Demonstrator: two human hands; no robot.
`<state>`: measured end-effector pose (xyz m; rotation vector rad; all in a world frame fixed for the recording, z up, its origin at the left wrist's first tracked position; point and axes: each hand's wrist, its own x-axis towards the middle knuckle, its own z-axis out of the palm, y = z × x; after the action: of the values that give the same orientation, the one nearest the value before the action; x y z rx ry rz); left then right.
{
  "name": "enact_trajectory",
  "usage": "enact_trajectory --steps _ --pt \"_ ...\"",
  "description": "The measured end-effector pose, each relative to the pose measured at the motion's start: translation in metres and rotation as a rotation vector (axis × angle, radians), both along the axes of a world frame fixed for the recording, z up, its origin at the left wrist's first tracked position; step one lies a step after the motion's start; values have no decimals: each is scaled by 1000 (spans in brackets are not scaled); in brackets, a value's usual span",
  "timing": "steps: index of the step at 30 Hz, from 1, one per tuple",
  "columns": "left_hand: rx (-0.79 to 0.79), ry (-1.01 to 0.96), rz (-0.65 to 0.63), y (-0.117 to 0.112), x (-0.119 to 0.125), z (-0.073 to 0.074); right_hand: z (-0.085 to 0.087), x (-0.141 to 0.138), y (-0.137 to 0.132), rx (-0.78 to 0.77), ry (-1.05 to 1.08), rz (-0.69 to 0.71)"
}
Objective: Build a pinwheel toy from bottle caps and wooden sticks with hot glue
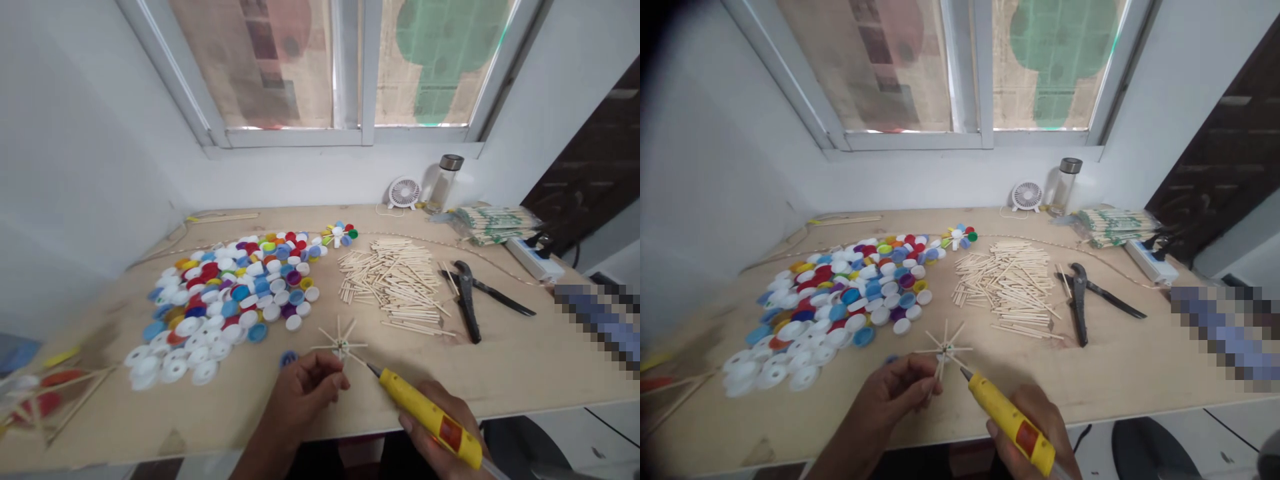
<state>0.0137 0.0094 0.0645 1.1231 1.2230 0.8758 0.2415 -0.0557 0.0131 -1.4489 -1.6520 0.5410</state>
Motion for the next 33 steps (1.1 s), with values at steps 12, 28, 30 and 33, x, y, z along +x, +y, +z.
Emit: enact_trajectory --steps 12,28,30,33 --pt "-194 -297 209 -24 6 -7 19 -23 5 28 -102 241" --pt "-201 -344 222 -24 3 -11 20 -22 8 96 -213 250" --pt "-211 -336 229 -24 3 -11 21 -21 10 102 -253 285" --pt "-218 -354 234 -24 3 -11 24 -21 11 116 -292 252"
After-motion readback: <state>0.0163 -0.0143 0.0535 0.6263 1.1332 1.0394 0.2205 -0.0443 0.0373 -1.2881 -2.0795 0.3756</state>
